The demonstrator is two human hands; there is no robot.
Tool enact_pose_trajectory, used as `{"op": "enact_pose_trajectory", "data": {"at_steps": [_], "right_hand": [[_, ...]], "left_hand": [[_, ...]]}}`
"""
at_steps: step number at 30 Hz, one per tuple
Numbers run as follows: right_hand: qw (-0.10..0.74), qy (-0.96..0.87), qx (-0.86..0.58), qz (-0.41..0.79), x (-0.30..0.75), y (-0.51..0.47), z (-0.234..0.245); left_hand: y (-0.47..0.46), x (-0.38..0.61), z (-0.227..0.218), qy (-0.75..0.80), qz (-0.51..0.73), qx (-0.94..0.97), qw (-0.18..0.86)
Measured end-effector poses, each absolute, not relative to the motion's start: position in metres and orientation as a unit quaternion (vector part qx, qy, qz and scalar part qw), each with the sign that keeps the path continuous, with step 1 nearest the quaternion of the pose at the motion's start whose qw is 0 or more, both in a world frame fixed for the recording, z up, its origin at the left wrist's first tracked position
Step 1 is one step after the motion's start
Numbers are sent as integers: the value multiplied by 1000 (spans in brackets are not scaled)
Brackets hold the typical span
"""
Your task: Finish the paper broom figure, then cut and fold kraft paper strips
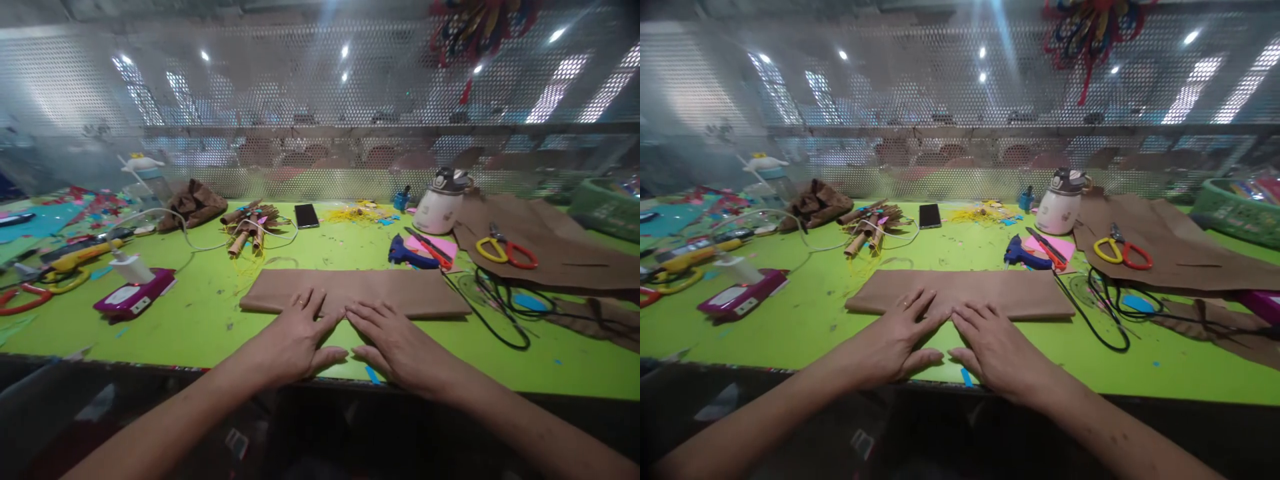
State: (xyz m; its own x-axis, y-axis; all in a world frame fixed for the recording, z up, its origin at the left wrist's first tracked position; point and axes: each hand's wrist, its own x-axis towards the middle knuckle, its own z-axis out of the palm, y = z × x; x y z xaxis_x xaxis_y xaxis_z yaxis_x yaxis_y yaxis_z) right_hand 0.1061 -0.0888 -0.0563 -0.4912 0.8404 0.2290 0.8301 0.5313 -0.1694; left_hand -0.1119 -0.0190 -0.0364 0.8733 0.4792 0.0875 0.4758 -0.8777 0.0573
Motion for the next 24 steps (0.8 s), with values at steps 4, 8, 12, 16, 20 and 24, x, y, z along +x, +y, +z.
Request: {"op": "enact_pose_trajectory", "data": {"at_steps": [4,8,12,16,20,24], "right_hand": [[119,-865,-487,14,105,-88,-57],[120,-866,-486,5,103,-89,-55],[130,-864,-487,0,102,-89,-52],[135,-861,-491,4,102,-91,-52],[146,-860,-489,13,102,-91,-54],[155,-856,-493,20,102,-91,-55]], "left_hand": [[-19,-110,-35,235,58,970,26],[-19,-107,-32,221,62,973,14],[-24,-105,-33,213,80,974,-1],[-31,-105,-35,222,79,972,-2],[-35,-106,-33,230,73,971,5],[-35,-107,-33,231,73,970,23]]}}
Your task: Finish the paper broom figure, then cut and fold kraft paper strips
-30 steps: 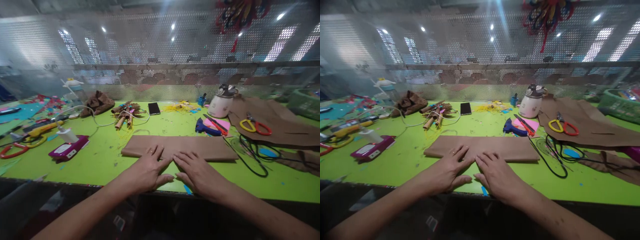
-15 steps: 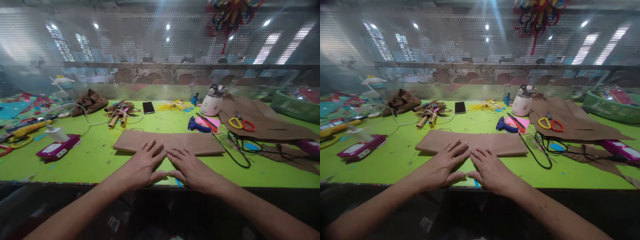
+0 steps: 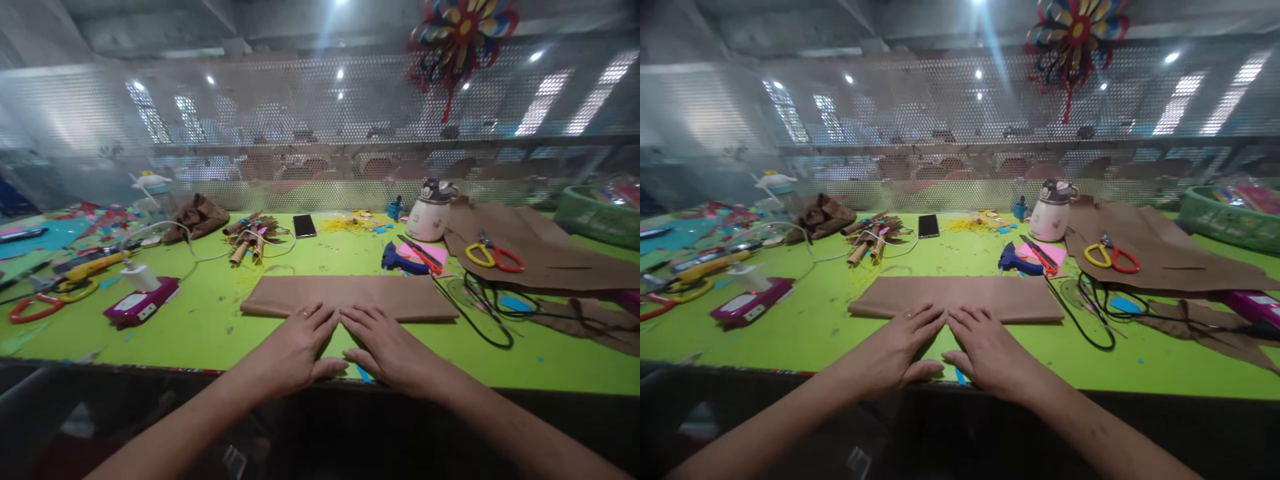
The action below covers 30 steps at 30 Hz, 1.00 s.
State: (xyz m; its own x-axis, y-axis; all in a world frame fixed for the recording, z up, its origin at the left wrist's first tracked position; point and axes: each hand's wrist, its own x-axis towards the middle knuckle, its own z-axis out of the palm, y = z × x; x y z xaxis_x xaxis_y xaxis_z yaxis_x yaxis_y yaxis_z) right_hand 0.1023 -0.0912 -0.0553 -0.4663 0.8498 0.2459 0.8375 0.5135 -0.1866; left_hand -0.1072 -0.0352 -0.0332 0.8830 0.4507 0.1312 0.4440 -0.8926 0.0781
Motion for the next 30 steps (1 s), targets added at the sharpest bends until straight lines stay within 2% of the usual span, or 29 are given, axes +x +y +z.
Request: {"op": "enact_pose_trajectory", "data": {"at_steps": [14,30], "right_hand": [[140,-865,-482,-18,115,-93,-72],[59,-822,-564,-50,182,-130,-63]], "left_hand": [[-40,-108,-29,272,33,959,67],[-29,-109,-41,255,49,966,5]]}}
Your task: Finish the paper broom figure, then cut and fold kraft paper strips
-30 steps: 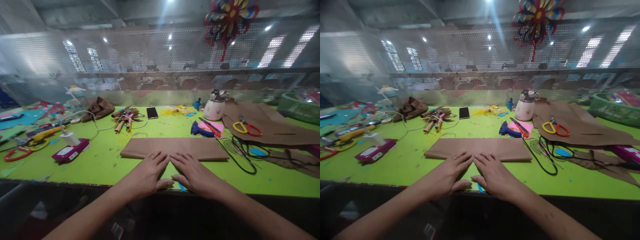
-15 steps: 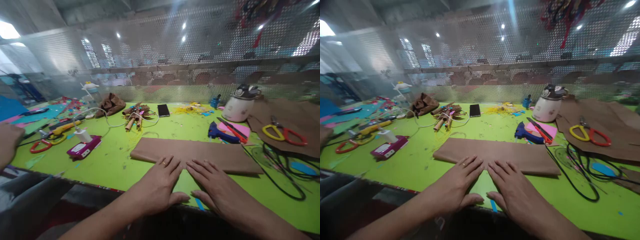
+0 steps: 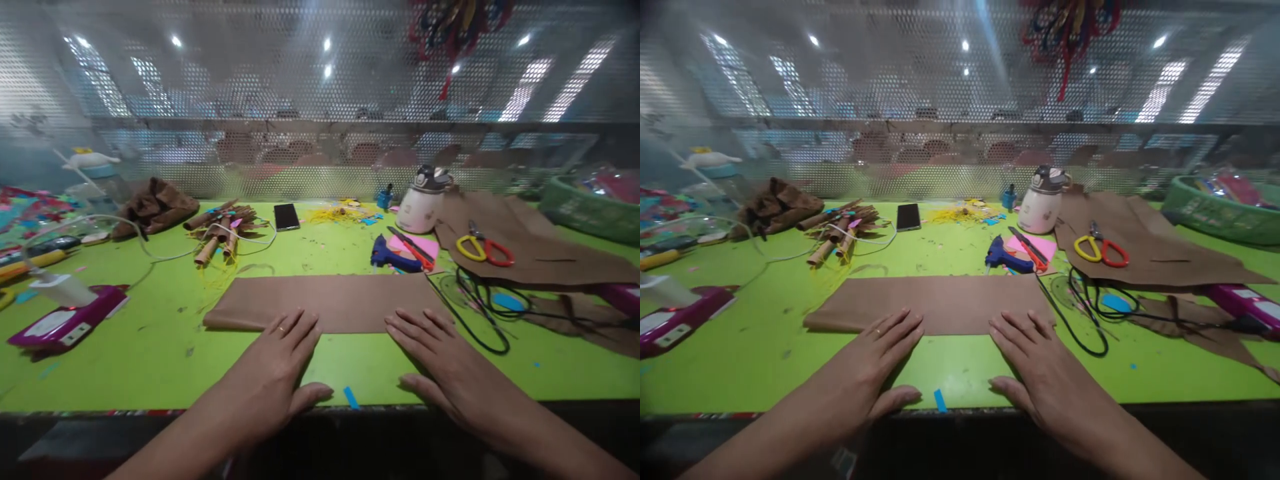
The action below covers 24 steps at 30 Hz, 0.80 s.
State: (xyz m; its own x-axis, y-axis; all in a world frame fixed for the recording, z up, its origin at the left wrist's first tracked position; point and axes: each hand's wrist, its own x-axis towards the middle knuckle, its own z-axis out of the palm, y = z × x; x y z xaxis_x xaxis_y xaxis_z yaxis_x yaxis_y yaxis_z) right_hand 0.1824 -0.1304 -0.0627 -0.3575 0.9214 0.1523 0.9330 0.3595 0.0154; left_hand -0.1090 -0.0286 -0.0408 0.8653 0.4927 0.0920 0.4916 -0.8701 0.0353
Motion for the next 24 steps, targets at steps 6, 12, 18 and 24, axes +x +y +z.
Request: {"op": "enact_pose_trajectory", "data": {"at_steps": [6,12,18,24], "right_hand": [[75,-785,-608,-99,220,-157,-76],[103,-738,-649,-155,226,-171,-88],[107,-711,-672,-178,223,-171,-87],[183,-756,-605,-168,188,-144,-68]], "left_hand": [[-27,-109,-40,253,41,967,-12],[-25,-111,-45,248,76,965,-30],[-25,-111,-45,244,85,966,-20],[-35,-107,-35,257,76,963,14]]}}
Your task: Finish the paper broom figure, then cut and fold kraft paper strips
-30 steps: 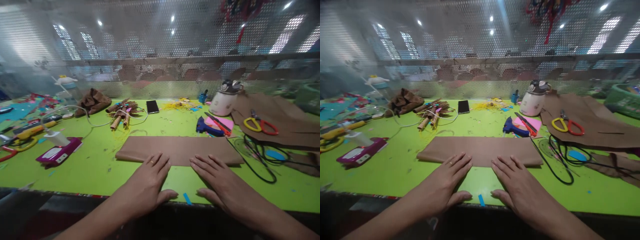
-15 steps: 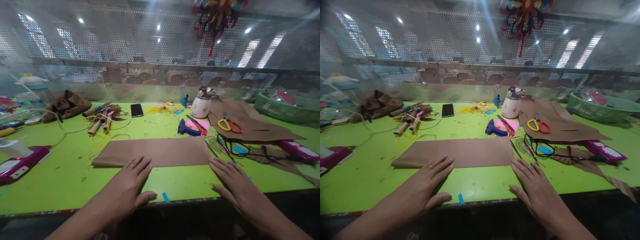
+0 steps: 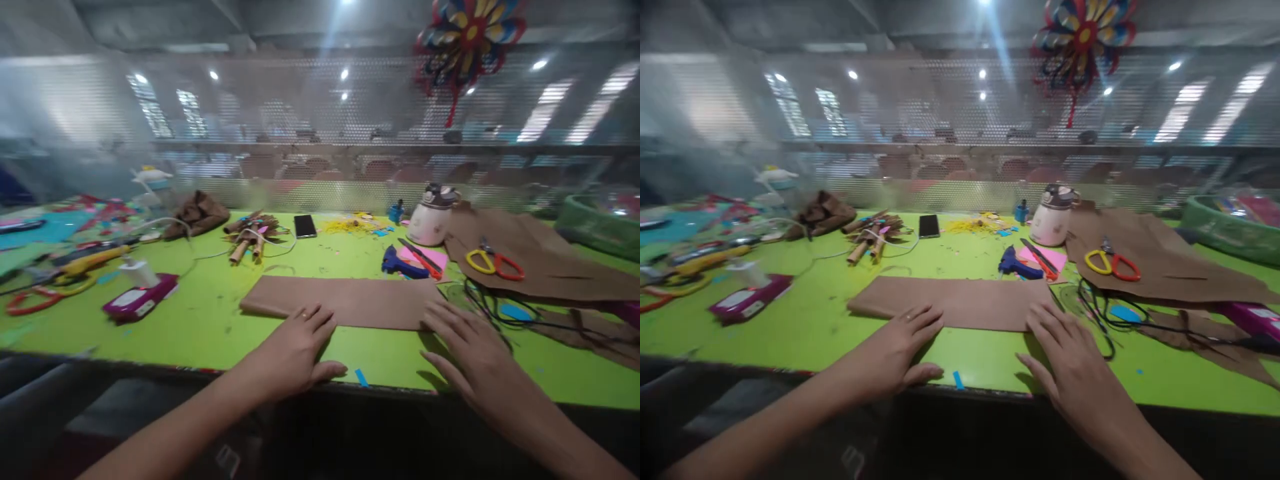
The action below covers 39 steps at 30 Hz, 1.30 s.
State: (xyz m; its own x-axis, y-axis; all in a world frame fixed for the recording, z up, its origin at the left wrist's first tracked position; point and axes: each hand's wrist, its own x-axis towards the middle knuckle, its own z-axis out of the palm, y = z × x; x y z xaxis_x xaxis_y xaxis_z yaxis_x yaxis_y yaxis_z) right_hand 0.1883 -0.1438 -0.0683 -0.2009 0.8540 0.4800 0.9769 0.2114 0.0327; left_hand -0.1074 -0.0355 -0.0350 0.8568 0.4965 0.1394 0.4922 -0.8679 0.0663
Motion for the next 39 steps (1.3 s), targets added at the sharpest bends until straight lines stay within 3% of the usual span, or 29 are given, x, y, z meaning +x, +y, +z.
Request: {"op": "enact_pose_trajectory", "data": {"at_steps": [6,24,32,39], "right_hand": [[156,-837,-524,-28,150,-111,-80],[133,-859,-493,-42,195,-96,-144],[166,-835,-524,12,181,-105,-122],[136,-825,-549,13,158,-116,-93]], "left_hand": [[-45,-109,-35,254,103,962,22],[-19,-203,-32,257,79,959,91],[-14,-236,-30,300,68,949,75],[-3,-257,-19,304,46,950,58]]}}
